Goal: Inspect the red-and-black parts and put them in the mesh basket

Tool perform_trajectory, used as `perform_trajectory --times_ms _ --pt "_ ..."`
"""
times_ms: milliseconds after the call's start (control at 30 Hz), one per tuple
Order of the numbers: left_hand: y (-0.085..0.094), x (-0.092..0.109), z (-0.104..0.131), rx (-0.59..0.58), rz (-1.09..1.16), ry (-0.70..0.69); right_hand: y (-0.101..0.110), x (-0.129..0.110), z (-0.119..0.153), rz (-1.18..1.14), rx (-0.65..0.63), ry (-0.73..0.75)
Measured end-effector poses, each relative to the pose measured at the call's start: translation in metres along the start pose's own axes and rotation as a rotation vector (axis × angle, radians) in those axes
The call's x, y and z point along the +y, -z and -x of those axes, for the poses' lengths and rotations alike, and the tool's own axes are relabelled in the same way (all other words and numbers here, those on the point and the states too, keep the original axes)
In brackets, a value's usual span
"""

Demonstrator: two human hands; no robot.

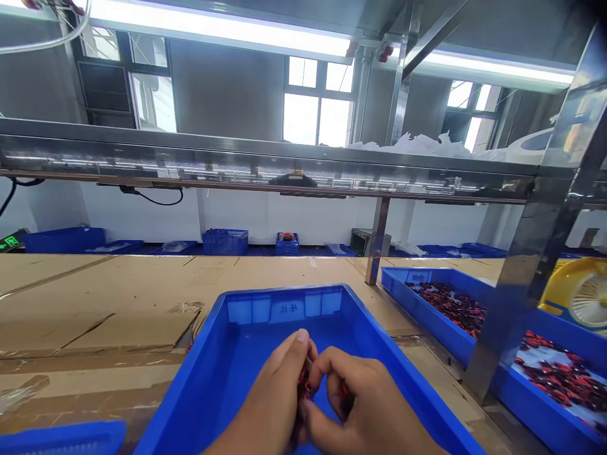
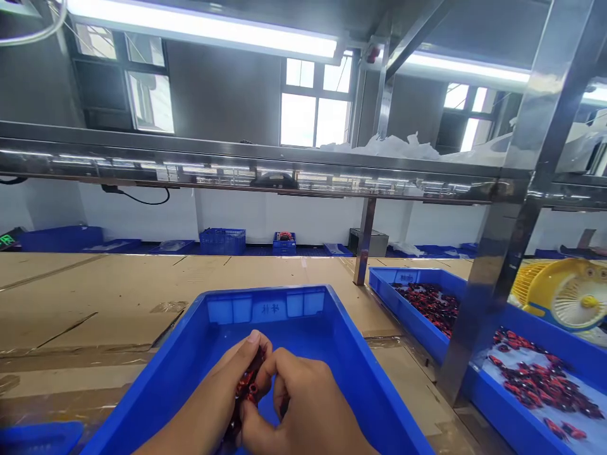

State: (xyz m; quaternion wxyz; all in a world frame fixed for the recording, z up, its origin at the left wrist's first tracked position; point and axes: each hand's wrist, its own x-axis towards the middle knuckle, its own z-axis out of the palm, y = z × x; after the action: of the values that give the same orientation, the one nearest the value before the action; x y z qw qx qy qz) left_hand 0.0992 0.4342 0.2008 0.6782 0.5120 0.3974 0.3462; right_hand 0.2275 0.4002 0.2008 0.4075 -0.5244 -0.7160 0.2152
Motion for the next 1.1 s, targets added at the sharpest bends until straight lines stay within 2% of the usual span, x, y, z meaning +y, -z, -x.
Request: perform_trajectory --times_ms 67,200,267,433,600,700,767,833,900,967,1033,1100 --pt "0.001 -0.001 -0.002 -0.005 -0.023 -0.011 0.002 0.000 -0.002 -0.210 -0.032 -0.132" --pt "0.002 0.002 -0.003 -0.012 -0.060 0.004 0.008 0.008 -0.007 -0.997 -0.252 -0.549" --pt "0.002 0.004 -0.002 0.007 -0.083 -0.023 0.010 0.012 -0.010 -1.222 -0.316 -0.639" --pt "0.003 0.006 0.001 0.024 -0.140 -0.146 0.010 0.017 -0.013 -1.347 -0.381 -0.664" --pt "0.007 0.005 0.003 -0.060 -0.066 -0.220 0.010 0.018 -0.014 -1.408 -0.416 -0.655" --pt "0.008 0.007 0.005 -0.101 -0.003 -0.263 0.008 0.016 -0.012 -1.401 -0.386 -0.602" --pt "0.009 0.008 0.006 -0.121 0.024 -0.272 0.007 0.013 -0.010 -1.314 -0.303 -0.563" --pt "0.009 0.008 0.008 -0.162 0.054 -0.287 0.007 0.008 -0.007 -1.151 -0.178 -0.460" --pt "0.010 0.007 0.011 -0.206 0.062 -0.311 0.008 0.004 -0.004 -0.867 -0.035 -0.225" --pt "0.010 0.005 0.014 -0.212 0.027 -0.320 0.009 0.003 0.000 -0.527 0.059 0.089" --pt "0.010 0.003 0.017 -0.185 -0.031 -0.327 0.009 0.002 0.003 -0.303 0.074 0.366" --pt "0.011 -0.001 0.018 -0.194 -0.048 -0.376 0.008 0.002 0.005 -0.213 0.041 0.506"
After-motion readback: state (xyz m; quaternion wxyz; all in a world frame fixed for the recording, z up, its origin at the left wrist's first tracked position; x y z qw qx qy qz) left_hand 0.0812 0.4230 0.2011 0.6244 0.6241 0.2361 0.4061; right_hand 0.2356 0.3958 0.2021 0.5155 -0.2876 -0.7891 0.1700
